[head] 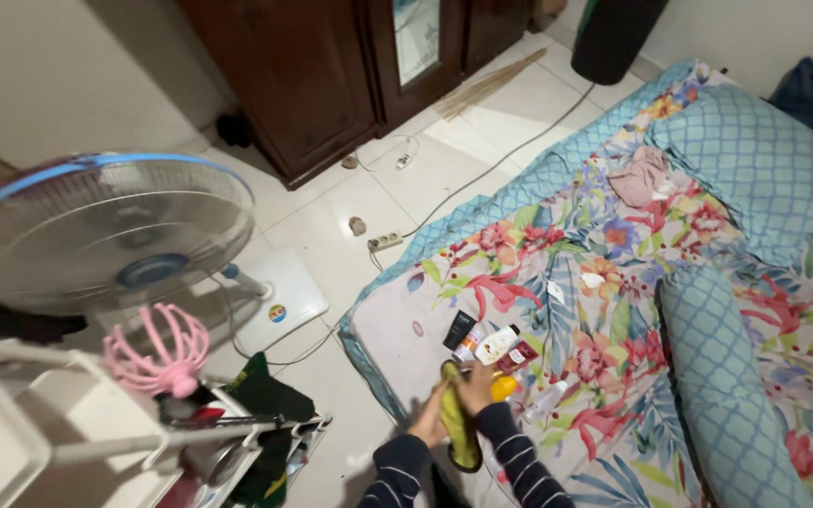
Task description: The recorder wipes down various household items including a lotion tube, a tissue box, a snack package, and a clock using a cloth.
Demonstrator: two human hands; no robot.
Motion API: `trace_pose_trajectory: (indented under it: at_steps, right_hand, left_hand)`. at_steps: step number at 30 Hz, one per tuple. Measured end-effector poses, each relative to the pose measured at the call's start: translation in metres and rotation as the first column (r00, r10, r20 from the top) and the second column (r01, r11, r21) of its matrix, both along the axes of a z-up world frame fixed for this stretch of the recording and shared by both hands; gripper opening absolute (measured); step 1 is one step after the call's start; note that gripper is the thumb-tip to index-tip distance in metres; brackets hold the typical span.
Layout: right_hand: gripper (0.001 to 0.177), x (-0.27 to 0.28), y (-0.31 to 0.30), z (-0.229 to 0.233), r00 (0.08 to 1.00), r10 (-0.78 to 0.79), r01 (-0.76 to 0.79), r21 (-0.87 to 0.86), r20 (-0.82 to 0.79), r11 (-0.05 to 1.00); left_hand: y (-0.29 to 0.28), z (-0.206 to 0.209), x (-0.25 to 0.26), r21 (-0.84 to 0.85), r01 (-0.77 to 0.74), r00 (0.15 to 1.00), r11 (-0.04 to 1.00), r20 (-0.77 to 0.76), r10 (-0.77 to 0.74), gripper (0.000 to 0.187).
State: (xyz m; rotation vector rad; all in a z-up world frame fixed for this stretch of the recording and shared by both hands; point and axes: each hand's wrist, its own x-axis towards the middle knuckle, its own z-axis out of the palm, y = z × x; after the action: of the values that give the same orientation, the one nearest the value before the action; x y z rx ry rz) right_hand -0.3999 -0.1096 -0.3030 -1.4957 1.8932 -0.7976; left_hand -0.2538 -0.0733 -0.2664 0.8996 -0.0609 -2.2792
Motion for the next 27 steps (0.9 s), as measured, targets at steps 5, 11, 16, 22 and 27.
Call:
trace_pose_trajectory:
  at_steps: [5,11,16,22,27]
  right_hand:
    - [0.057,0.103,0.043,0.192,0.935,0.305,-0.349,-0.309,-0.182,0.885]
    - [0.048,0.162,0.040,0.242,0.847,0.532,-0.472,-0.453,0.006,0.756]
    - [0.028,0.229,0.017,0.252,0.841,0.540,-0.467,-0.482,0.015,0.741]
    - [0.030,0.327,0.055,0.326,0.648,0.761,-0.561,-0.664,0.020,0.495]
    - [0.038,0.413,0.085,0.372,0.507,0.862,-0.488,-0.814,0.029,0.315]
  left_hand:
    - [-0.011,0.039,0.078,-0.067,-0.252,0.967,0.965,0.028,0.254,0.071]
    - [0.024,0.153,0.181,-0.174,-0.357,0.922,0.918,-0.224,0.316,0.068]
    - [0.073,0.260,0.256,-0.337,-0.545,0.836,0.768,-0.146,0.529,0.070]
    - [0.133,0.256,0.338,-0.665,-0.684,0.303,0.299,0.113,0.946,0.053]
    - [0.173,0.266,0.356,-0.859,-0.509,-0.242,0.052,0.201,0.949,0.023]
